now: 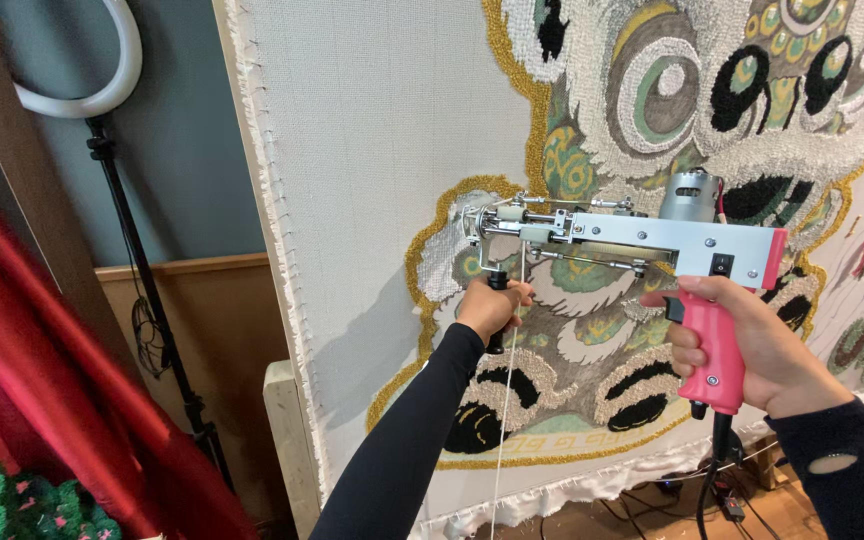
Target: The person prepares a tufting gun by threading white yarn through its mechanism. They then use the gun to apply white yarn onto a large canvas featuring a pre-drawn design of a stylized face, filling in a specific section of the artwork.
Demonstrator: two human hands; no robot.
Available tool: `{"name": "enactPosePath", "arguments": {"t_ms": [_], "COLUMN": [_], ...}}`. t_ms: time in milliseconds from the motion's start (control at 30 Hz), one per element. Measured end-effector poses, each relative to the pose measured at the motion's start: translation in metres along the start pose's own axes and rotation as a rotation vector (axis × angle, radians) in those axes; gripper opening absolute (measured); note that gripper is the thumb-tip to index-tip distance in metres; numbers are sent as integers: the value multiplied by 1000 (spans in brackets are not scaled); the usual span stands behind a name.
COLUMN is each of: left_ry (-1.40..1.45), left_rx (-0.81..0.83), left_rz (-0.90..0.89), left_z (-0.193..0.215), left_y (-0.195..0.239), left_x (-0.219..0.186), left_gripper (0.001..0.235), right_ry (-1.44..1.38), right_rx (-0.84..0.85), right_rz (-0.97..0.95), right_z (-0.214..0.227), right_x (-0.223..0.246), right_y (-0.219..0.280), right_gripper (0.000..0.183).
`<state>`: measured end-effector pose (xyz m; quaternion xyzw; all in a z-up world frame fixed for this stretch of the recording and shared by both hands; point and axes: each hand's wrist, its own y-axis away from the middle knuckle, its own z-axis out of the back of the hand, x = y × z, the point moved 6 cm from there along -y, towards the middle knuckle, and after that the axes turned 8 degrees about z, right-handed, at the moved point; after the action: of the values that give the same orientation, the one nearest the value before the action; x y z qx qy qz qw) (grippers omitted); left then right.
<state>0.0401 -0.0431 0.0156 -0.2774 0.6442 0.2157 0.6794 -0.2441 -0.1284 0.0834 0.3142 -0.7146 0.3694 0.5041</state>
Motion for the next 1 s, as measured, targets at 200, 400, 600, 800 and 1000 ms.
{"name": "enactPosePath", "arguments": {"t_ms": [200,400,600,800,1000], "left_ry": [16,0,5,23,1], "left_rx": [-2,-12,-11,-8,-1], "left_rz": [-19,-40,-23,-3,52], "left_z": [4,7,10,19,40], "left_y": [-11,-14,-18,-24,-40], "left_x": [7,7,6,9,12], "left_gripper": [15,12,15,31,27], "right_ry": [14,26,47,95,155], "right_rx": [14,-15,-30,-64,-131], "right_rz": [23,-4,3,41,143], "right_z": [-4,-7,-11,-23,-50], "right_x": [1,1,1,1,3], "right_y": [-2,-1,-4,-7,-10], "right_gripper": [50,48,47,42,28]}}
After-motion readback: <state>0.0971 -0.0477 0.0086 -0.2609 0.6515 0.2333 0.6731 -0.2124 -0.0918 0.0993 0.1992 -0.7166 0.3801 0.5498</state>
